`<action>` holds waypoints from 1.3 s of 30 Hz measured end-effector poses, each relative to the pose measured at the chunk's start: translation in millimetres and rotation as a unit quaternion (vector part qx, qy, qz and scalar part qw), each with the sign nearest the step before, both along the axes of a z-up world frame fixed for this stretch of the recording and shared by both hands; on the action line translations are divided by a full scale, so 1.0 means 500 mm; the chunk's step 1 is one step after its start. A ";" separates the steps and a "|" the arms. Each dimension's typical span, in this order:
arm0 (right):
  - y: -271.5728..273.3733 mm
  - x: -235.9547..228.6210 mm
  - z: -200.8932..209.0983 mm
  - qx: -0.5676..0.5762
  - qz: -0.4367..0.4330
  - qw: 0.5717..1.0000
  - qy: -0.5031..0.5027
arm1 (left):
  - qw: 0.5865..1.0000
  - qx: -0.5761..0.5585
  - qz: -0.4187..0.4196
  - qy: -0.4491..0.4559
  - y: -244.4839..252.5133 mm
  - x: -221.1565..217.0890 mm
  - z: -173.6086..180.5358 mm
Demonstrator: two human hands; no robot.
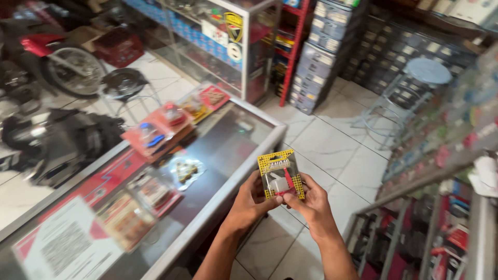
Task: The person picks up small packaged motorcycle components from a display rack and a glass counter, handles them one at a time, and places them into storage bins.
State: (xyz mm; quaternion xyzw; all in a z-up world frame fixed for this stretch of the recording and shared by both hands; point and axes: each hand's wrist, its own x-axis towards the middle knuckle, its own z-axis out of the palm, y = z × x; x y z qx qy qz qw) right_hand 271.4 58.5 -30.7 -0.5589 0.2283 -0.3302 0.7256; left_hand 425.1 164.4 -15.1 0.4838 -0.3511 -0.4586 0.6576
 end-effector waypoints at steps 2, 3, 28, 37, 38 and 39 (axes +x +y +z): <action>-0.025 -0.038 -0.005 0.002 -0.015 1.000 -0.005 | 1.000 0.005 -0.009 -0.007 -0.038 -0.030 -0.005; -0.037 -0.057 -0.008 0.003 -0.023 1.000 -0.009 | 1.000 -0.001 -0.020 -0.001 -0.056 -0.043 -0.008; -0.194 -0.454 -0.054 -0.066 -0.238 0.965 -0.093 | 0.948 -0.104 -0.218 -0.206 -0.364 -0.398 -0.026; -0.171 -0.542 -0.068 -0.041 -0.333 0.938 -0.087 | 0.922 -0.116 -0.289 -0.230 -0.407 -0.492 -0.029; -0.167 -0.552 -0.069 -0.035 -0.344 0.935 -0.083 | 0.918 -0.118 -0.295 -0.236 -0.411 -0.503 -0.031; -0.163 -0.562 -0.068 -0.028 -0.354 0.931 -0.080 | 0.915 -0.111 -0.314 -0.227 -0.416 -0.512 -0.031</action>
